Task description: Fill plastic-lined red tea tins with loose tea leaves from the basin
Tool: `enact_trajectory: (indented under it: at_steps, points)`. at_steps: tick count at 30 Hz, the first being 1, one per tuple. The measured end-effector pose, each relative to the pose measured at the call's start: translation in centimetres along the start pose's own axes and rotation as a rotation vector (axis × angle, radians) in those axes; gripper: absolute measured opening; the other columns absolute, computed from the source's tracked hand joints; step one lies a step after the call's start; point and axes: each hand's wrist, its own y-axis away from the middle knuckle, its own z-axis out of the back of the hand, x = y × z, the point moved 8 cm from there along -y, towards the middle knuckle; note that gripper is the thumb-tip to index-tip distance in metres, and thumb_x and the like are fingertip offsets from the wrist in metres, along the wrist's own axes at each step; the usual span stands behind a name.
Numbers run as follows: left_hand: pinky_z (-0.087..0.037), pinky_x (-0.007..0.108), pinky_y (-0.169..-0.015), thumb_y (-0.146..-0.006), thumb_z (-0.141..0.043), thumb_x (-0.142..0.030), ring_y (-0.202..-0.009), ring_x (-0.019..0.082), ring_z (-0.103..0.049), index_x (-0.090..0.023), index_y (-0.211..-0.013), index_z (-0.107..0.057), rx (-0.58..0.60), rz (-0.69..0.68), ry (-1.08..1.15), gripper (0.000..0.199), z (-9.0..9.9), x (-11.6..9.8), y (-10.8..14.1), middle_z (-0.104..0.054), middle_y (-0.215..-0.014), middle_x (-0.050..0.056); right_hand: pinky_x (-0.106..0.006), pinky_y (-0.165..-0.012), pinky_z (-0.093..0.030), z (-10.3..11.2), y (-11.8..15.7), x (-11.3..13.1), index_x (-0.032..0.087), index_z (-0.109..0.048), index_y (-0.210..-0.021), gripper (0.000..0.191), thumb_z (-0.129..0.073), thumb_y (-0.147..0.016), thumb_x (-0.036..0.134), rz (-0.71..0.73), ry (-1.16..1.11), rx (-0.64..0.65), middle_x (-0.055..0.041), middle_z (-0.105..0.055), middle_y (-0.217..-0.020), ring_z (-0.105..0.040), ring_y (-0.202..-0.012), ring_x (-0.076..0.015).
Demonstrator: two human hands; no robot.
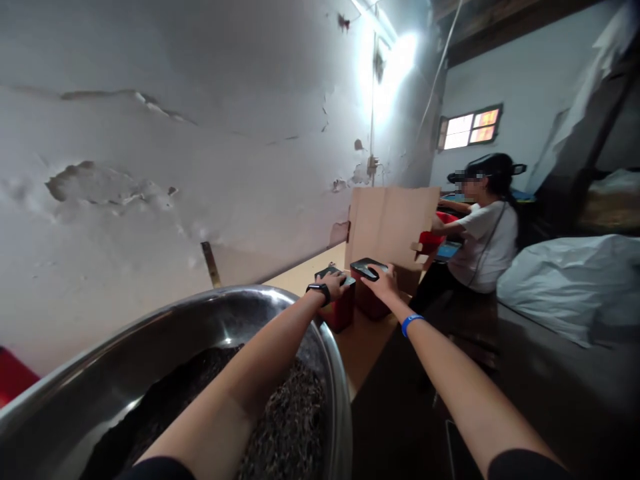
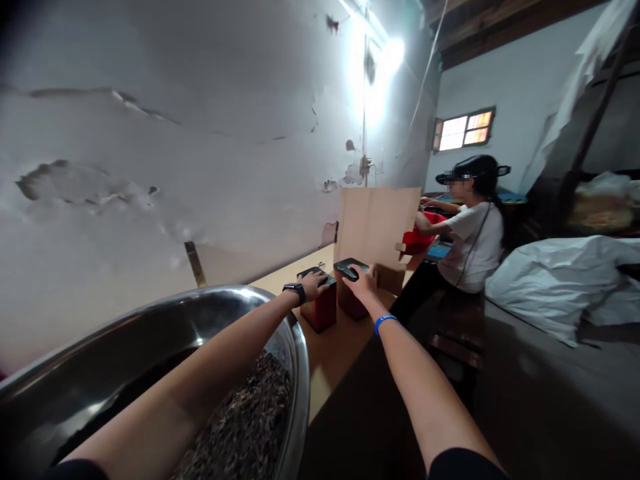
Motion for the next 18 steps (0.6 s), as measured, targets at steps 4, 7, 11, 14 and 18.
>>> enact_trajectory:
  at_steps: [4,7,11,14,18]
  points:
    - [-0.03,0.042,-0.101,-0.081,-0.043,-0.05,-0.121,0.027,-0.038,-0.021,-0.124,-0.047,0.027,-0.01,-0.034,0.052,2.3,2.3,2.7,-0.041,-0.134,0.01,-0.04,-0.077,-0.041,-0.6,-0.2,1.0,0.019,-0.066,-0.094,0.035,-0.053,-0.072,0.042,-0.066,-0.042,0.103,-0.0145,-0.056,-0.097,-0.054,-0.087,-0.0271]
    - [-0.033,0.03,-0.099,-0.082,-0.043,-0.046,-0.118,0.019,-0.043,-0.023,-0.123,-0.048,-0.045,0.043,-0.073,0.047,7.5,5.6,6.5,-0.047,-0.13,0.005,-0.046,-0.083,-0.036,-1.3,-1.5,7.2,0.013,-0.066,-0.089,0.03,-0.052,-0.074,0.034,0.033,-0.094,0.113,-0.0217,-0.051,-0.114,-0.047,-0.104,-0.0348]
    - [-0.037,0.026,-0.094,-0.086,-0.037,-0.038,-0.109,0.017,-0.05,-0.019,-0.118,-0.052,-0.215,0.259,-0.159,0.041,16.3,12.6,15.9,-0.056,-0.118,0.007,-0.032,-0.074,-0.043,-5.6,1.9,26.2,0.016,-0.064,-0.095,0.027,-0.044,-0.08,0.027,0.477,-0.324,0.43,-0.011,-0.066,-0.094,-0.06,-0.087,-0.023]
    - [-0.038,0.027,-0.092,-0.086,-0.035,-0.032,-0.107,0.019,-0.052,-0.018,-0.115,-0.054,-0.343,0.479,-0.24,0.038,22.0,18.4,26.9,-0.058,-0.115,0.009,-0.025,-0.071,-0.044,-7.4,10.2,42.8,0.02,-0.065,-0.091,0.02,-0.049,-0.08,0.027,0.807,-0.421,0.609,-0.0046,-0.068,-0.086,-0.061,-0.083,-0.019]
    - [-0.04,0.031,-0.088,-0.081,-0.039,-0.024,-0.102,0.022,-0.055,-0.016,-0.108,-0.059,-0.417,0.846,-0.336,0.035,26.2,25.4,45.9,-0.062,-0.106,0.011,-0.031,-0.075,-0.046,-8.0,24.2,60.7,0.018,-0.059,-0.099,0.021,-0.05,-0.085,0.029,1.127,-0.468,0.772,-0.0054,-0.063,-0.094,-0.059,-0.085,-0.017]
